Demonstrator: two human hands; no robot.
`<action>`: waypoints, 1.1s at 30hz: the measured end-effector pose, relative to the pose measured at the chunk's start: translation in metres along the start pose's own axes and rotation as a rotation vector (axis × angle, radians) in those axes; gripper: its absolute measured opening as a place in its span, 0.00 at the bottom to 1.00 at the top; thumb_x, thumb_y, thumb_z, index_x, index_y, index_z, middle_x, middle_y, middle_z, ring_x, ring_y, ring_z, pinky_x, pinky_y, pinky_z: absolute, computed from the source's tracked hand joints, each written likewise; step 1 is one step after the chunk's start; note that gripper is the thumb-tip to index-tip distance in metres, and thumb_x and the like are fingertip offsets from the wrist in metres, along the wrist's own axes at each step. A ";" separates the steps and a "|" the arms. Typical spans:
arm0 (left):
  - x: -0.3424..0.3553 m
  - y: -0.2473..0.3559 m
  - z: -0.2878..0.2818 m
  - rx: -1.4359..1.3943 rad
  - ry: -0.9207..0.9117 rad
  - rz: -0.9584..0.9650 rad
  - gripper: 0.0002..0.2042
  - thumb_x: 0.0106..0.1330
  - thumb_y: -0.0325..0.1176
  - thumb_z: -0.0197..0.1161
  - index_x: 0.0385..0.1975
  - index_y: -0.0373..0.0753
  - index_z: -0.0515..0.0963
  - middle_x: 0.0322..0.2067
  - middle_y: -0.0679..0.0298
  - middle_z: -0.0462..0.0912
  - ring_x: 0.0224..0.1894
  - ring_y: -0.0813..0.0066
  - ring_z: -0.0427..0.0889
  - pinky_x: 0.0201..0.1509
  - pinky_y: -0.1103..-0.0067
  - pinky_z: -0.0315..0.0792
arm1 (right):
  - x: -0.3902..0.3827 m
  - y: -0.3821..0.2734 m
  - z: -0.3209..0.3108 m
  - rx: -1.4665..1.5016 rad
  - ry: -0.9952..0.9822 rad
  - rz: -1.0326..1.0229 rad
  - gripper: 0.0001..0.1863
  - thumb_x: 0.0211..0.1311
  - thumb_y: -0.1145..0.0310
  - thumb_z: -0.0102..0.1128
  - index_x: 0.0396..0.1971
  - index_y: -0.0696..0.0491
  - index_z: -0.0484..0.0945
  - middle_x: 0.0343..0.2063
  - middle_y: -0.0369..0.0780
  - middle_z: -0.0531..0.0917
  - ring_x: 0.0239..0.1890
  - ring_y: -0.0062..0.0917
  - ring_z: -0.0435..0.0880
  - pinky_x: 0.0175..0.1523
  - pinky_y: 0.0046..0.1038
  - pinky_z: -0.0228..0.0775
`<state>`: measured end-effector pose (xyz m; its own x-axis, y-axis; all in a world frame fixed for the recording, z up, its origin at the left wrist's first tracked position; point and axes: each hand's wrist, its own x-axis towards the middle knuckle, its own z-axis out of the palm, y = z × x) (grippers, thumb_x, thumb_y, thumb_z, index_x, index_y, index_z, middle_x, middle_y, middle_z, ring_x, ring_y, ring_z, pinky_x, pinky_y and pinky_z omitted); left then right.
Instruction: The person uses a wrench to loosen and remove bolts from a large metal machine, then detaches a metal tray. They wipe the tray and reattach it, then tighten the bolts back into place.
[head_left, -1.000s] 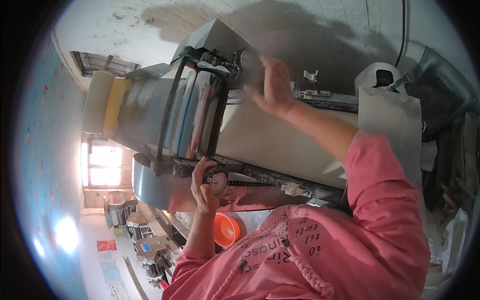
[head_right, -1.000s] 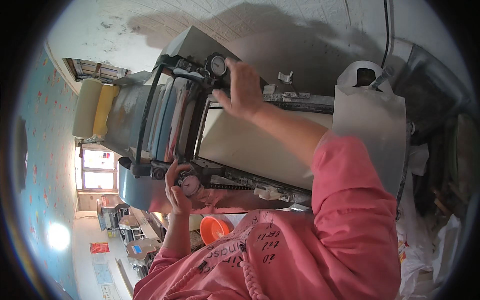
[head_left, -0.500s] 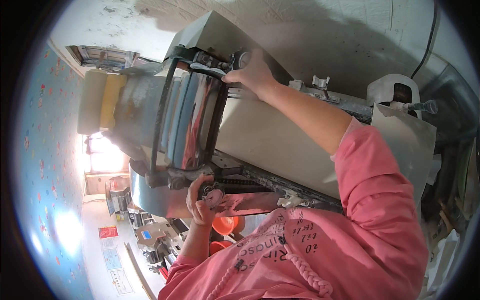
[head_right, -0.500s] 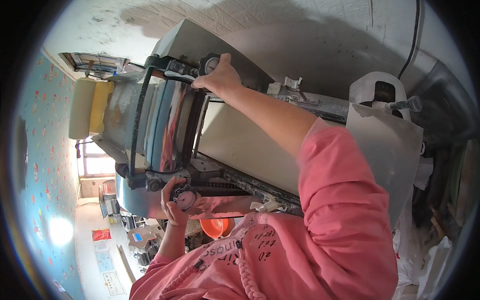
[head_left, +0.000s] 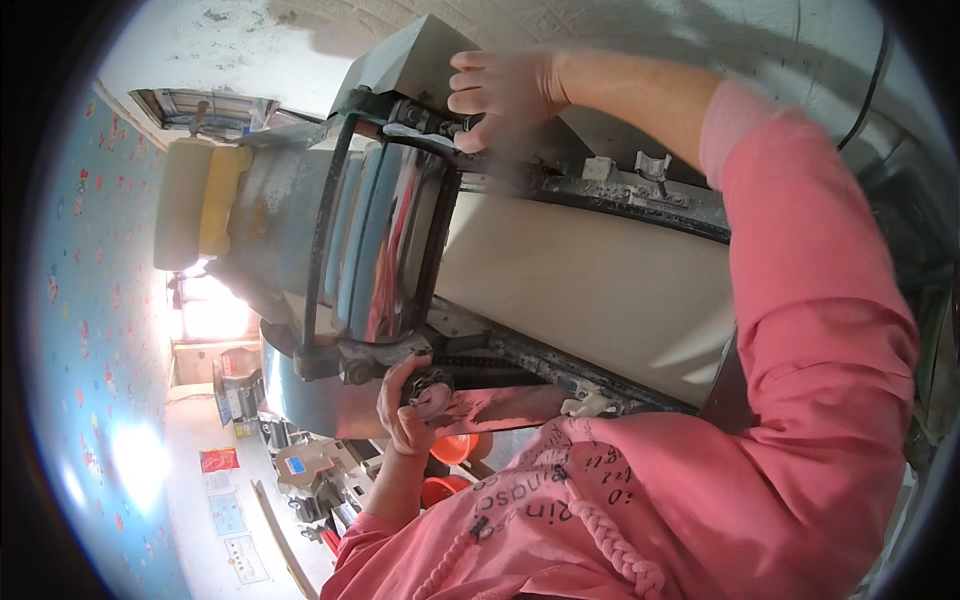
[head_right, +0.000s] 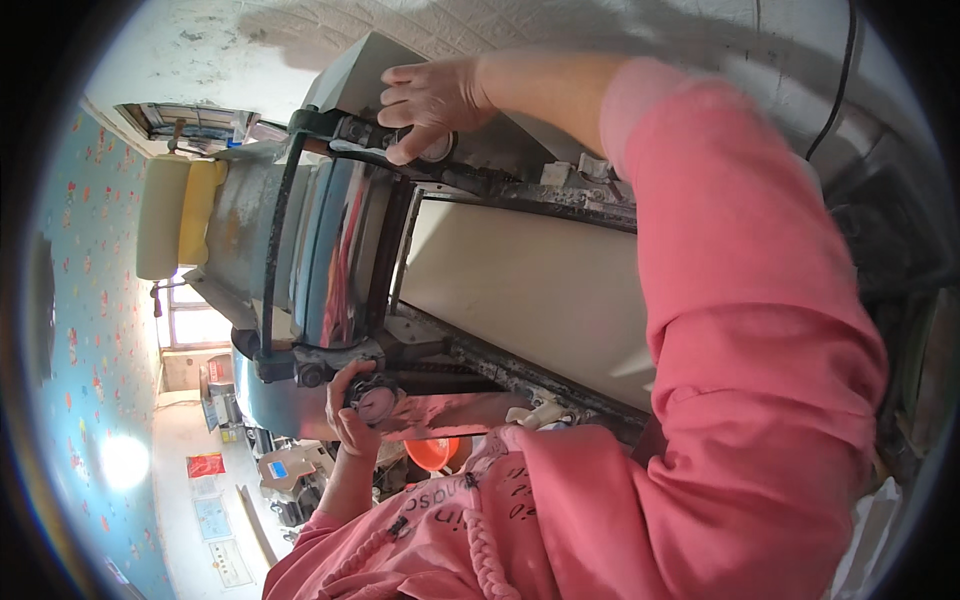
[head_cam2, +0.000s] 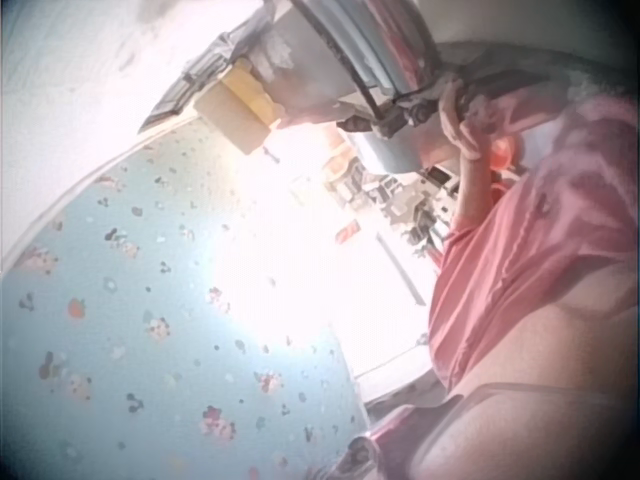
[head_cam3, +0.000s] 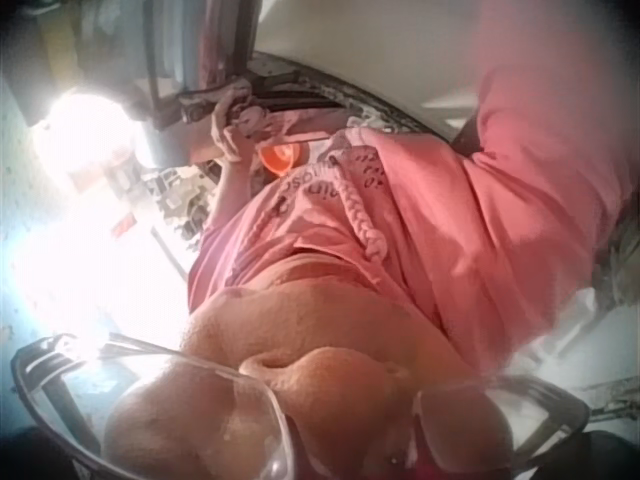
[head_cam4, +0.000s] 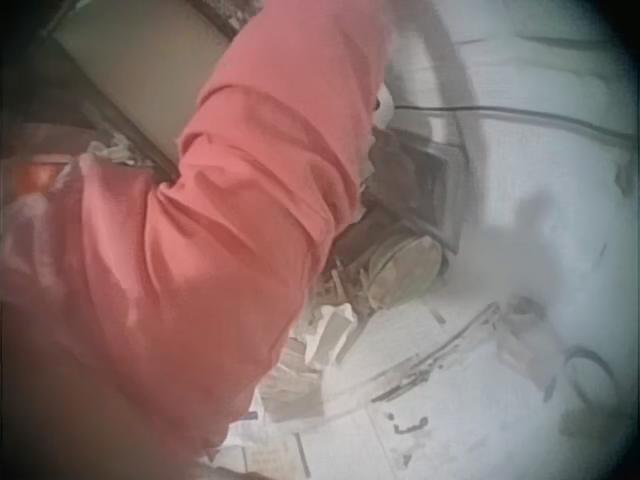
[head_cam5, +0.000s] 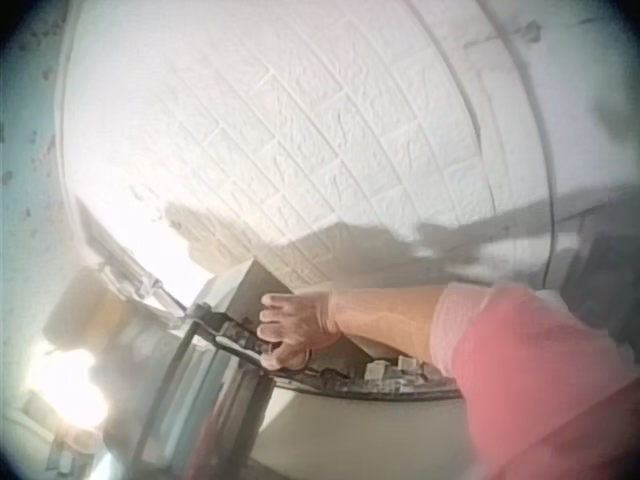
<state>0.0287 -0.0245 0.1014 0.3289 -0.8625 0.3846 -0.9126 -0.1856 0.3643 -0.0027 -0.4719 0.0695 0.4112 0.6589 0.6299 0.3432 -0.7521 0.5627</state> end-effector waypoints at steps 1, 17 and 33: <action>0.000 0.000 0.000 -0.003 0.002 -0.003 0.36 0.68 0.60 0.31 0.45 0.28 0.72 0.36 0.50 0.80 0.38 0.58 0.80 0.44 0.70 0.73 | 0.001 0.003 0.002 -0.027 -0.044 -0.023 0.29 0.45 0.76 0.57 0.47 0.35 0.61 0.29 0.35 0.70 0.35 0.30 0.72 0.49 0.33 0.57; 0.002 0.008 0.001 -0.022 -0.015 -0.062 0.37 0.67 0.63 0.31 0.45 0.30 0.72 0.38 0.51 0.79 0.40 0.60 0.79 0.46 0.70 0.71 | 0.004 -0.076 0.023 0.378 0.225 1.110 0.33 0.39 0.54 0.69 0.45 0.45 0.61 0.28 0.35 0.78 0.32 0.34 0.79 0.43 0.35 0.64; 0.000 0.008 0.002 -0.011 -0.007 -0.086 0.37 0.67 0.63 0.30 0.45 0.30 0.72 0.38 0.52 0.79 0.40 0.60 0.79 0.46 0.71 0.71 | 0.019 -0.093 0.028 0.549 0.307 1.380 0.38 0.34 0.57 0.73 0.46 0.49 0.59 0.31 0.41 0.80 0.35 0.39 0.80 0.41 0.35 0.69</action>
<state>0.0207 -0.0267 0.1023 0.4046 -0.8468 0.3452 -0.8781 -0.2542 0.4054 -0.0029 -0.3900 0.0142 0.5013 -0.6198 0.6038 0.1393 -0.6309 -0.7633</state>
